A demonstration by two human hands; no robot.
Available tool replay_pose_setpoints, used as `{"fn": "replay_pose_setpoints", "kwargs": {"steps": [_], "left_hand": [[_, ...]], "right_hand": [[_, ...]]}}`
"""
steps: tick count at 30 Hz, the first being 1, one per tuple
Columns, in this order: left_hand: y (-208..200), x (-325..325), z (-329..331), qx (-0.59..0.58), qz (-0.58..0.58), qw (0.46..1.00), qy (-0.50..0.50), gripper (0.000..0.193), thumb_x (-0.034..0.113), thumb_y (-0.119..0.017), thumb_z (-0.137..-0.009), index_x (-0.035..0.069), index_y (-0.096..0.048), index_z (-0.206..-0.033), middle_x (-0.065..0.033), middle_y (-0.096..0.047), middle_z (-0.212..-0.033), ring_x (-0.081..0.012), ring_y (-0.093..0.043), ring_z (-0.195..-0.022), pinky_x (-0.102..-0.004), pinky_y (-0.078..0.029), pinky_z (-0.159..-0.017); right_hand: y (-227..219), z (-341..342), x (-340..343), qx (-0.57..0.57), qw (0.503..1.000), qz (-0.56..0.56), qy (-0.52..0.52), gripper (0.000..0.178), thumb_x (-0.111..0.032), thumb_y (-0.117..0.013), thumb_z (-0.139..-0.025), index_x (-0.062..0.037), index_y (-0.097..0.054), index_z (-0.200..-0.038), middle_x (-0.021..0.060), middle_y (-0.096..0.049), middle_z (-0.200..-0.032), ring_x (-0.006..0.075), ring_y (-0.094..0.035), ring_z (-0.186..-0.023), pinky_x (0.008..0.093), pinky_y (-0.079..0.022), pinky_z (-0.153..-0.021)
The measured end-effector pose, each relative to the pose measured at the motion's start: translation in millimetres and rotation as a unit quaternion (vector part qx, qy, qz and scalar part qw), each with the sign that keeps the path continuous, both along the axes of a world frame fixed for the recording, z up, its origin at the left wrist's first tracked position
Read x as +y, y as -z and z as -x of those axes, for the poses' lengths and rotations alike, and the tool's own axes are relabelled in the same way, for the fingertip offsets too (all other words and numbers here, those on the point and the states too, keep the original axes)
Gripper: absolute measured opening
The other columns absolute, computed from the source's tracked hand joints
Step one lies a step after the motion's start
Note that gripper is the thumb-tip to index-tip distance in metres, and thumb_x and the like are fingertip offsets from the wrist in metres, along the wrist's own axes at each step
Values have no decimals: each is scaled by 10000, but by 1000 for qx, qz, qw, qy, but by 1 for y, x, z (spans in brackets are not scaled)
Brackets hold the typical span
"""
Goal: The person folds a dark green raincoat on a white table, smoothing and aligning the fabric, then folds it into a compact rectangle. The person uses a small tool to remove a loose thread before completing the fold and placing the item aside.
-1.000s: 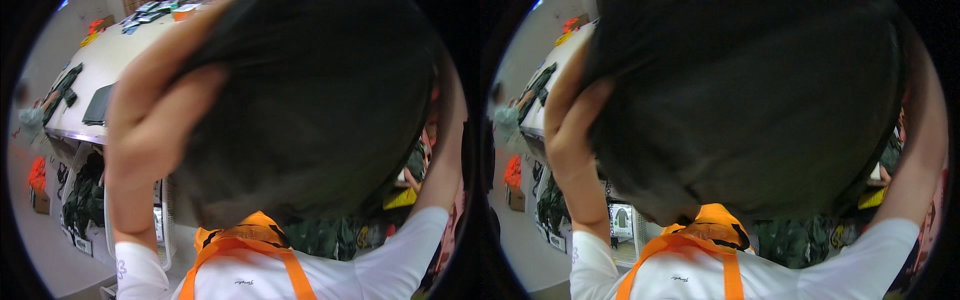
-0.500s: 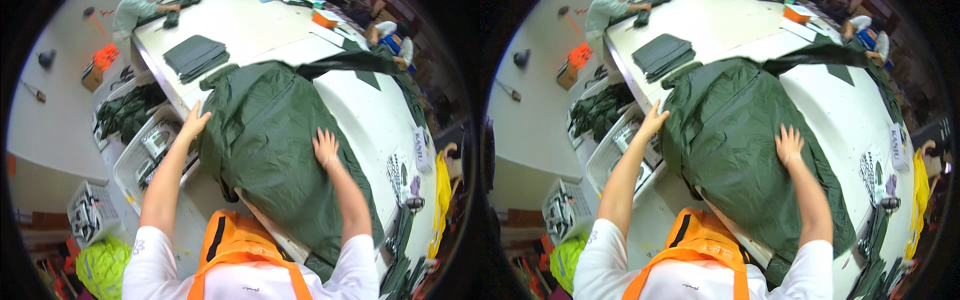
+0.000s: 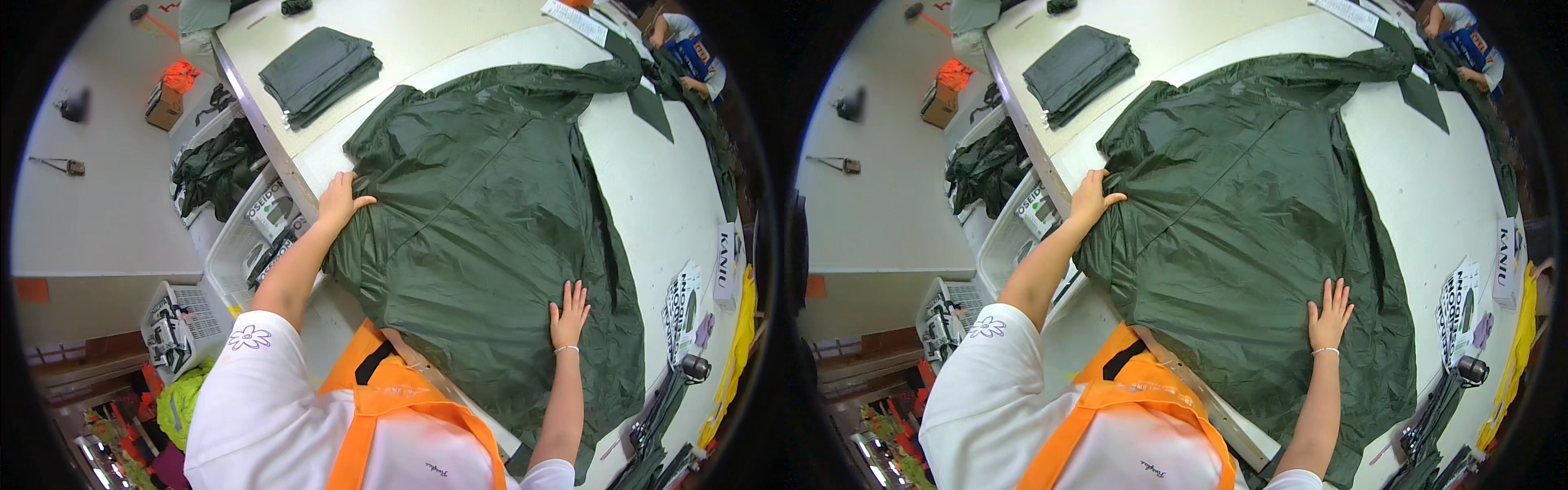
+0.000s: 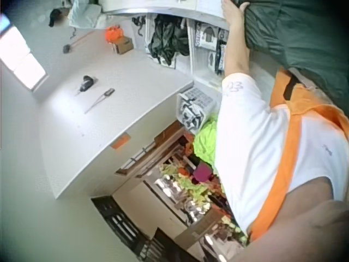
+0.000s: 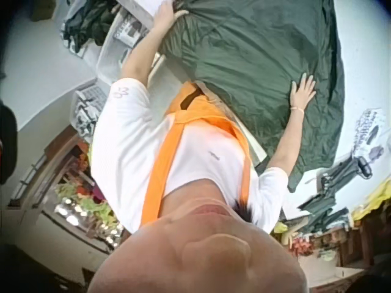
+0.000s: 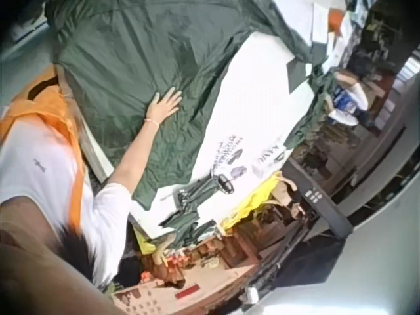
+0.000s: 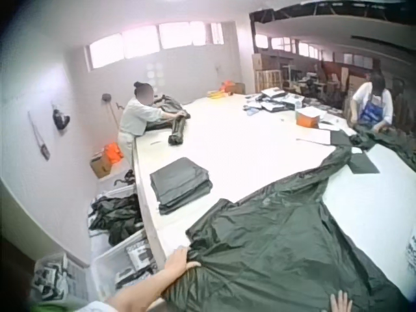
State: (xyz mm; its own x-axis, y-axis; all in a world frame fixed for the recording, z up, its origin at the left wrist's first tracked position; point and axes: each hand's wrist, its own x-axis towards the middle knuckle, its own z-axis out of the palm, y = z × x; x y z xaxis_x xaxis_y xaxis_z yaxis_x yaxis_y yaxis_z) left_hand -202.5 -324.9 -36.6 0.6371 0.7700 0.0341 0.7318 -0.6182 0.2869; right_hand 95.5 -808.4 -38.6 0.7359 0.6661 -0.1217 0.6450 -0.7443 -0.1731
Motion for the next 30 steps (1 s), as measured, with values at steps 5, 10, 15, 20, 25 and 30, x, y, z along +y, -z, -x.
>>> {"fn": "replay_pose_setpoints", "kwargs": {"steps": [5,10,15,20,25,30], "left_hand": [[-17,-1,-25,-147,184,962,-141,776,566,-675,-739,-47,-471,-1167,-187,-561,-1029,-365,-546,-959,-412,-457,-797],[-5,32,-73,-55,107,986,-113,613,532,-575,-825,-59,-551,-986,-258,-606,-963,-445,-564,-931,-487,-444,-800],[10,130,-75,-141,24,990,-9,339,272,-551,-899,-42,-578,-774,-299,-588,-754,-466,-581,-749,-507,-437,-643],[-19,143,-58,-318,129,932,-114,503,285,-708,-813,-53,-515,-1132,-152,-634,-929,-270,-619,-862,-356,-470,-757],[16,-10,100,-220,100,962,-129,633,202,-700,-812,-92,-330,-1234,-205,-376,-1188,-309,-399,-1107,-404,-329,-973],[40,-97,118,-233,420,871,-104,643,254,-595,-897,-91,-288,-1345,-245,-366,-1368,-314,-375,-1258,-359,-269,-1051]], "right_hand": [[-29,41,55,15,998,-37,55,645,-248,-600,-851,-161,-329,-1430,118,-190,-1526,346,-149,-1404,548,-109,-1110],[-33,146,189,75,994,-65,-52,682,-323,-629,-823,-147,-346,-1418,166,-195,-1512,392,-148,-1392,593,-138,-1077],[-3,165,211,53,991,-45,-112,702,-432,-612,-815,-197,-352,-1423,103,-206,-1520,347,-174,-1391,563,-175,-1085],[-12,156,234,88,988,-68,-106,651,-363,-611,-836,-179,-367,-1411,94,-244,-1508,337,-194,-1387,540,-170,-1099],[-31,164,180,13,993,-74,87,639,-293,-600,-854,-147,-345,-1422,166,-228,-1500,381,-166,-1389,549,-132,-1100],[1,183,129,7,978,50,203,699,-431,-505,-898,-172,-205,-1475,213,-114,-1517,475,-103,-1369,618,-132,-1064]]}}
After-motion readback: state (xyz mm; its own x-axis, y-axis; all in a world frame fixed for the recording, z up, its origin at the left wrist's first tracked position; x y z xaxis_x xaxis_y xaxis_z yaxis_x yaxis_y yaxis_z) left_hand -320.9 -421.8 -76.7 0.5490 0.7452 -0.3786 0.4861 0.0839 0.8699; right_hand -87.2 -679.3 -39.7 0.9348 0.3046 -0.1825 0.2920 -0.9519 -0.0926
